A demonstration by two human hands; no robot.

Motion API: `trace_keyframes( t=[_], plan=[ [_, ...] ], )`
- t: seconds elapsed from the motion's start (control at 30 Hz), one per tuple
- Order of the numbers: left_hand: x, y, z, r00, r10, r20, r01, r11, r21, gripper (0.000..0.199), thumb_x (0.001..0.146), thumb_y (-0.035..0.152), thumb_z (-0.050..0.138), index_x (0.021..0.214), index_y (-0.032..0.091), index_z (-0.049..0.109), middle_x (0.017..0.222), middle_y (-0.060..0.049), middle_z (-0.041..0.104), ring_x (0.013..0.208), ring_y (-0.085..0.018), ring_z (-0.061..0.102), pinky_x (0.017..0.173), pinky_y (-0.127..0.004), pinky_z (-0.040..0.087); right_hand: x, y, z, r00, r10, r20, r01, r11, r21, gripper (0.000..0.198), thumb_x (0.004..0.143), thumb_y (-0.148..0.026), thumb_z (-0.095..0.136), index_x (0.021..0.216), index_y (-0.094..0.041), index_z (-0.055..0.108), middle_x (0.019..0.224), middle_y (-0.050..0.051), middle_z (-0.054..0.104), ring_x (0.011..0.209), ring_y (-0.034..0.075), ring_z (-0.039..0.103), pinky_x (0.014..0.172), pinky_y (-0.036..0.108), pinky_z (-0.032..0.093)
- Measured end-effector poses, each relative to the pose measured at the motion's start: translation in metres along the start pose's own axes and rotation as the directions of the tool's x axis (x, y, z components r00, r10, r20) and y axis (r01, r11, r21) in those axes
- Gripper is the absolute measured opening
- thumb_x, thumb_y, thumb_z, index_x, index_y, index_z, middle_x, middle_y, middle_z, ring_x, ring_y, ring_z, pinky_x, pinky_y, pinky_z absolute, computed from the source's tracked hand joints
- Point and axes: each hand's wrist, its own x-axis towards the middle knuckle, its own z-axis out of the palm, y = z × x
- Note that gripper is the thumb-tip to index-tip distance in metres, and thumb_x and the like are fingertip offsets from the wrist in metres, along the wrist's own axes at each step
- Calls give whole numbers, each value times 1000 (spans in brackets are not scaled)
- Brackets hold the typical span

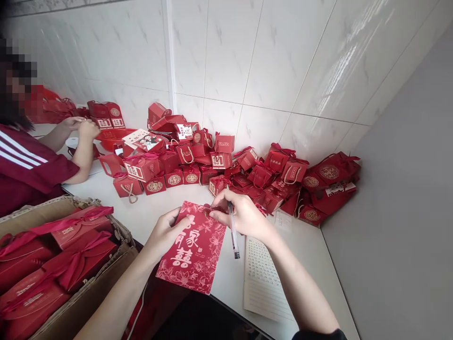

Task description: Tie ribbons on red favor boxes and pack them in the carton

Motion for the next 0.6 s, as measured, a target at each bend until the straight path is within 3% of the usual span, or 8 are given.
trace_keyframes(
  t=[0.23,0.33,0.5,0.6],
  plan=[
    [-8,3,-1,997,-42,-64,36,995,-95,29,76,44,60,84,16,56,68,1,59,59,-13,55,52,-22,43,-11,-1,-5,995,98,-1,-97,993,72,20,78,-30,66,93,-21,57,76,0,59,63,16,58,57,28,48],
    [-11,4,0,999,-39,-1,38,997,-66,26,78,42,58,81,17,56,68,1,58,59,-13,55,53,-21,42,-9,0,-3,991,104,-83,-95,990,104,11,82,-27,62,88,-20,57,80,2,63,70,17,61,62,28,48],
    [-11,6,4,986,43,160,-56,995,79,17,80,33,57,81,17,55,75,0,59,70,-14,58,61,-23,44,-4,5,12,983,138,-117,-83,917,390,19,79,-31,67,90,-20,57,88,4,65,68,18,64,67,32,51],
    [-8,8,9,982,131,137,-144,985,94,19,80,31,57,93,19,50,85,-2,62,82,-17,61,69,-25,48,-2,3,20,972,133,-194,-48,920,389,24,73,-34,74,87,-21,60,85,3,66,75,20,64,70,33,51]
  ],
)
